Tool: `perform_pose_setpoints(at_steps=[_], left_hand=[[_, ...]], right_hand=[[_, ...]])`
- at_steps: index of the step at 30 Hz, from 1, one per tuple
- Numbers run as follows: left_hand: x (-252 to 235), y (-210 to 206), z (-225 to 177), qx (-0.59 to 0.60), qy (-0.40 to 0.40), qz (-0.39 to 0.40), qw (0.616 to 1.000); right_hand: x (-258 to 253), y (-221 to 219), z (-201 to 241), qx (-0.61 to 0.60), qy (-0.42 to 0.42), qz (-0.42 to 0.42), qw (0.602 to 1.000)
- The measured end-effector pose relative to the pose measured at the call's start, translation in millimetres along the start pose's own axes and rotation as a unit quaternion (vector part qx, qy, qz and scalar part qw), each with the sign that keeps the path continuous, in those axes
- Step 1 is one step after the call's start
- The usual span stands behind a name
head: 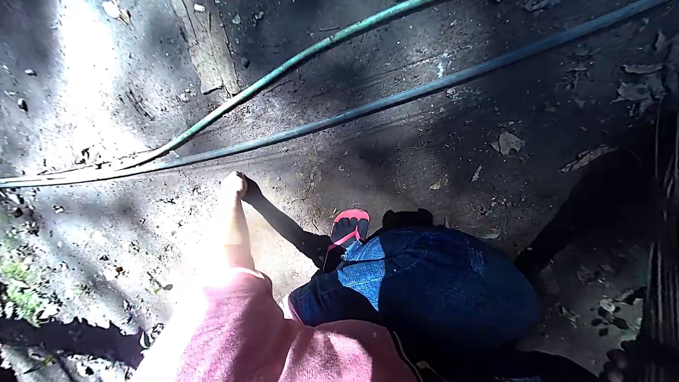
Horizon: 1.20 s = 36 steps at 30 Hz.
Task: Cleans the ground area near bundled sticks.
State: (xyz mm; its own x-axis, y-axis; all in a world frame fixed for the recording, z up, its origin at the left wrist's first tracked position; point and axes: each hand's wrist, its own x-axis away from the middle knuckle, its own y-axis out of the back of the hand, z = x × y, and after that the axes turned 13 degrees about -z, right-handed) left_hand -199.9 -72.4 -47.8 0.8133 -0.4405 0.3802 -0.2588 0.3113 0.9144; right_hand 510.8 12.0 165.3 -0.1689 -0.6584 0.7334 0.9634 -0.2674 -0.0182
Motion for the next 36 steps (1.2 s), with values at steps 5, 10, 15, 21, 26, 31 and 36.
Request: perform_pose_setpoints(at_steps=[5, 10, 15, 21, 26, 31, 36], left_hand=[[-30.3, 29.8, -63.8, 0.052, -0.089, 0.180, 0.978], [-37.3, 153.3, -200.2, 0.535, -0.173, 0.022, 0.826], [-14.8, 261.5, -343.6, 0.731, -0.156, -0.092, 0.658], [238.2, 240.2, -425.5, 0.356, -0.459, 0.339, 0.741], [332.9, 220.8, -455.0, 0.381, -0.292, 0.506, 0.717], [274.4, 231.6, -452.6, 0.451, -0.196, 0.437, 0.753], [254.1, 230.4, -441.7, 0.443, -0.186, 0.415, 0.772]], right_hand=[[-6.0, 4.9, 4.4, -0.002, -0.020, 0.024, 1.000], [5.8, -17.9, 15.3, 0.087, -0.025, -0.182, 0.979], [29.3, -32.3, 24.1, 0.113, 0.090, -0.225, 0.964], [6.8, -78.2, 82.4, 0.202, 0.231, -0.213, 0.928], [-27.5, -113.4, 124.0, 0.207, 0.381, 0.086, 0.897], [-71.1, -44.8, 128.9, 0.257, 0.344, 0.113, 0.896], [-117.2, 30.5, -2.7, 0.518, 0.111, -0.080, 0.844]])
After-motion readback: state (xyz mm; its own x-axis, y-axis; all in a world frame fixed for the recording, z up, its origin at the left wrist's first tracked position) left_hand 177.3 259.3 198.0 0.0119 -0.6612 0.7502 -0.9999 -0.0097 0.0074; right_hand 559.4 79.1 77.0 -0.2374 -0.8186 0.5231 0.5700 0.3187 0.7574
